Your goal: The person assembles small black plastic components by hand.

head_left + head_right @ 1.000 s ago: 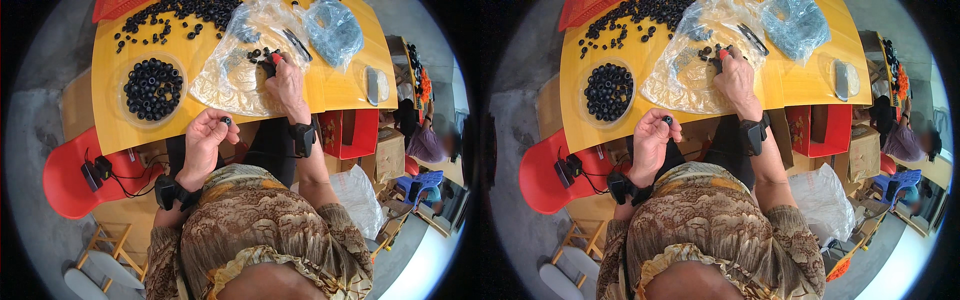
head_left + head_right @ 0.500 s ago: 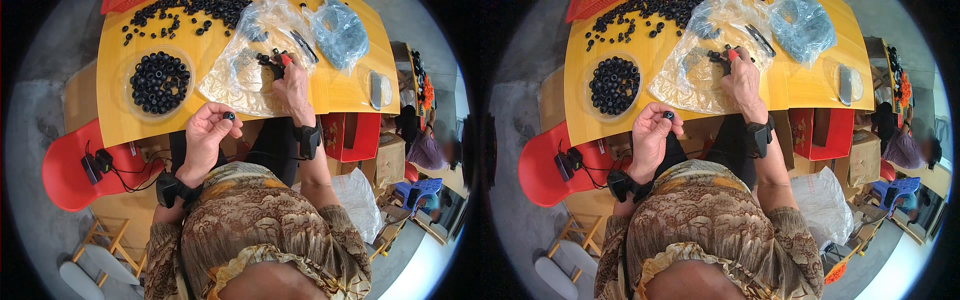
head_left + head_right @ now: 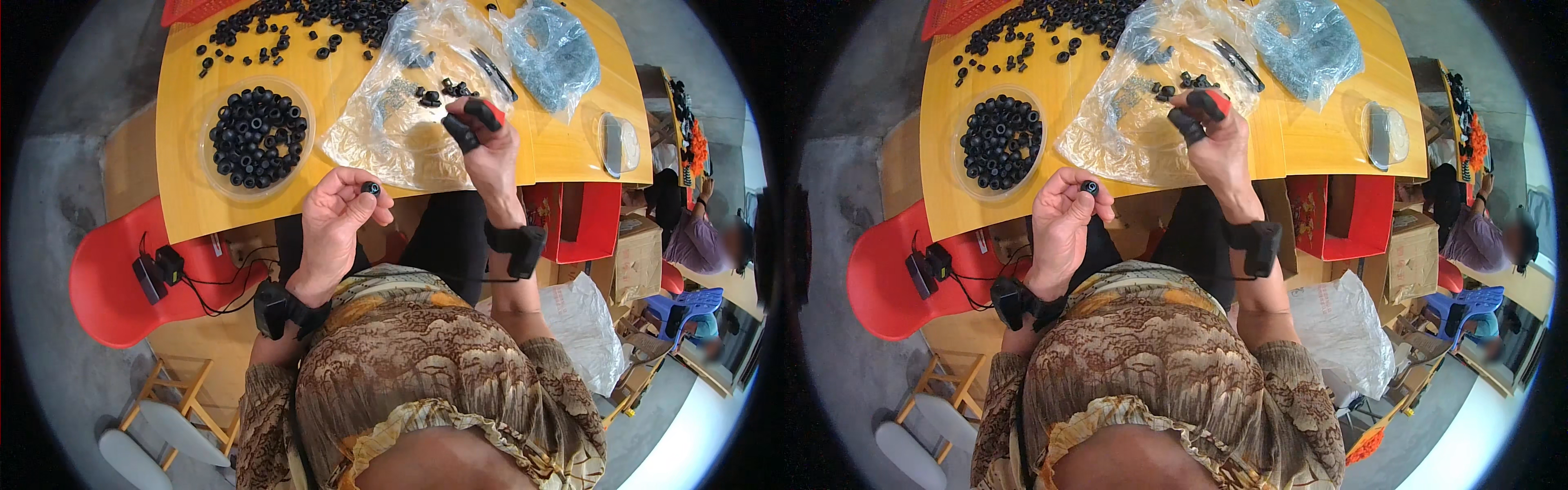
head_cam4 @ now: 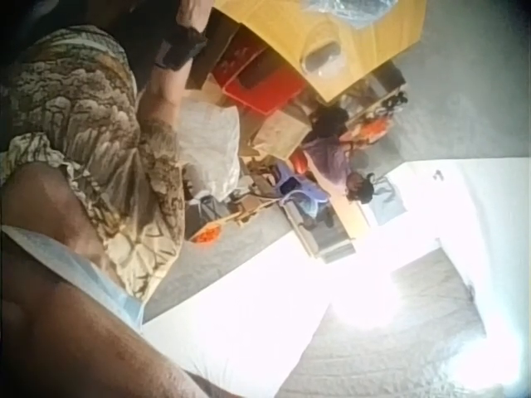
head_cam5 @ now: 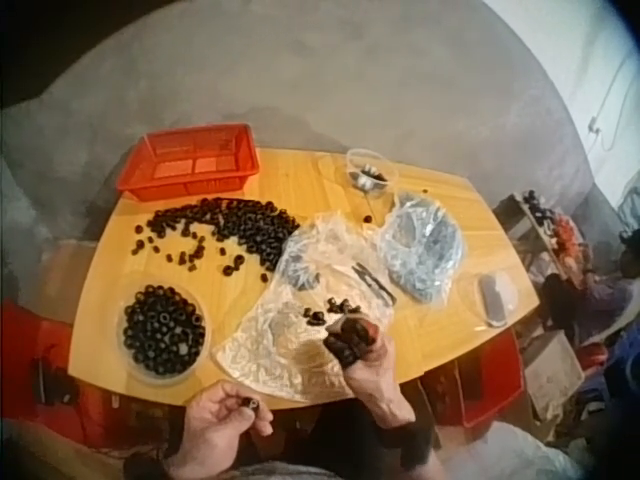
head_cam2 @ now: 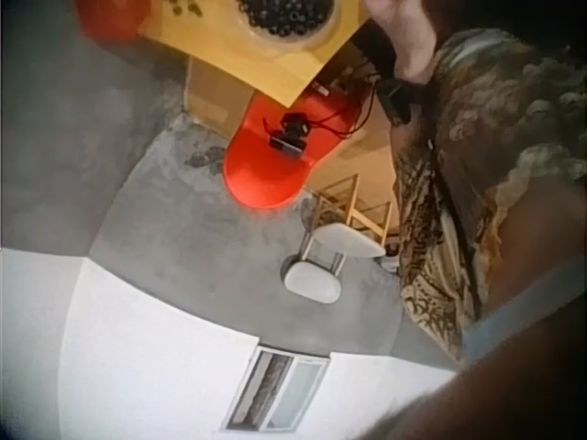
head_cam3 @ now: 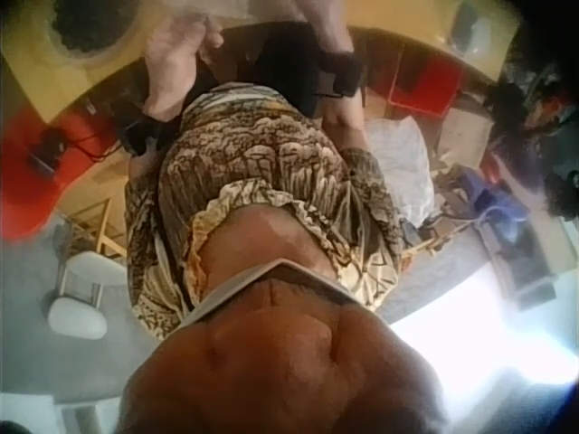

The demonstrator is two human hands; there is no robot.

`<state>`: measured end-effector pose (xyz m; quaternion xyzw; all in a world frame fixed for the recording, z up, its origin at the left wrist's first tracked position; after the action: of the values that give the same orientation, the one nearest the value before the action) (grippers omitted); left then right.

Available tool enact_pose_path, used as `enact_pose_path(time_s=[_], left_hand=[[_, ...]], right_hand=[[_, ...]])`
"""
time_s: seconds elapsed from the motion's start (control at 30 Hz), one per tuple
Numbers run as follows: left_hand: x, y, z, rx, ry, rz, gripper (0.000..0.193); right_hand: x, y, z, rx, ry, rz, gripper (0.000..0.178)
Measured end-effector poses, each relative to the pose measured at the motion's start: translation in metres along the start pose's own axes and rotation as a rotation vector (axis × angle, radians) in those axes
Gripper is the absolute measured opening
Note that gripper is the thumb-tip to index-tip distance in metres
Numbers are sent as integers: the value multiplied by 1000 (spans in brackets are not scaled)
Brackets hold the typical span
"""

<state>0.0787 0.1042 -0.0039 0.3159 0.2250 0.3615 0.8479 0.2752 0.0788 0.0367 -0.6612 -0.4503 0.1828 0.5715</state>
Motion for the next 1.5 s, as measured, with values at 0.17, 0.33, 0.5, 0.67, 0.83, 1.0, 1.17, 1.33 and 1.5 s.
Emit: enact_pose_path(time_s=[0.17,0.33,0.5,0.67,0.83,1.0,1.17,1.33,1.5], left_hand=[[-1,2,0,28,16,-2,12],[2,3,15,32,-24,-1,13],[-3,4,29,28,-55,10,14],[-5,4,32,30,-70,-8,15],[-6,7,31,39,-74,35,15],[-6,6,28,21,-54,57,16],[-6,7,27,-21,-29,57,16],[-5,9,30,-36,-51,94,18],[-5,9,31,-53,-36,78,20]], right_hand=[[-30,-32,16,336,-194,199,31],[-48,-69,27,172,-337,27,32],[-53,-94,32,-91,-332,-155,30],[-56,-99,36,-198,-393,-234,29],[-59,-95,35,-133,-356,-186,25],[-61,-99,35,-109,-325,-289,22],[-61,-95,37,-6,-341,-212,23],[-65,-74,40,336,-338,42,28],[-67,-69,42,422,-311,124,30]])
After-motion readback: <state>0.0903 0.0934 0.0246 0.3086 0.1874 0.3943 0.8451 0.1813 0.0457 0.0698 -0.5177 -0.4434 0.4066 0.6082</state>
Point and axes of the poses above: each hand's wrist, its own x-axis towards the middle knuckle, its own z-axis out of the palm, y = z × x, the point moved 10 cm from there along x, towards the middle knuckle, and after that the axes turned 4 degrees about -x, right-handed, at the moved point
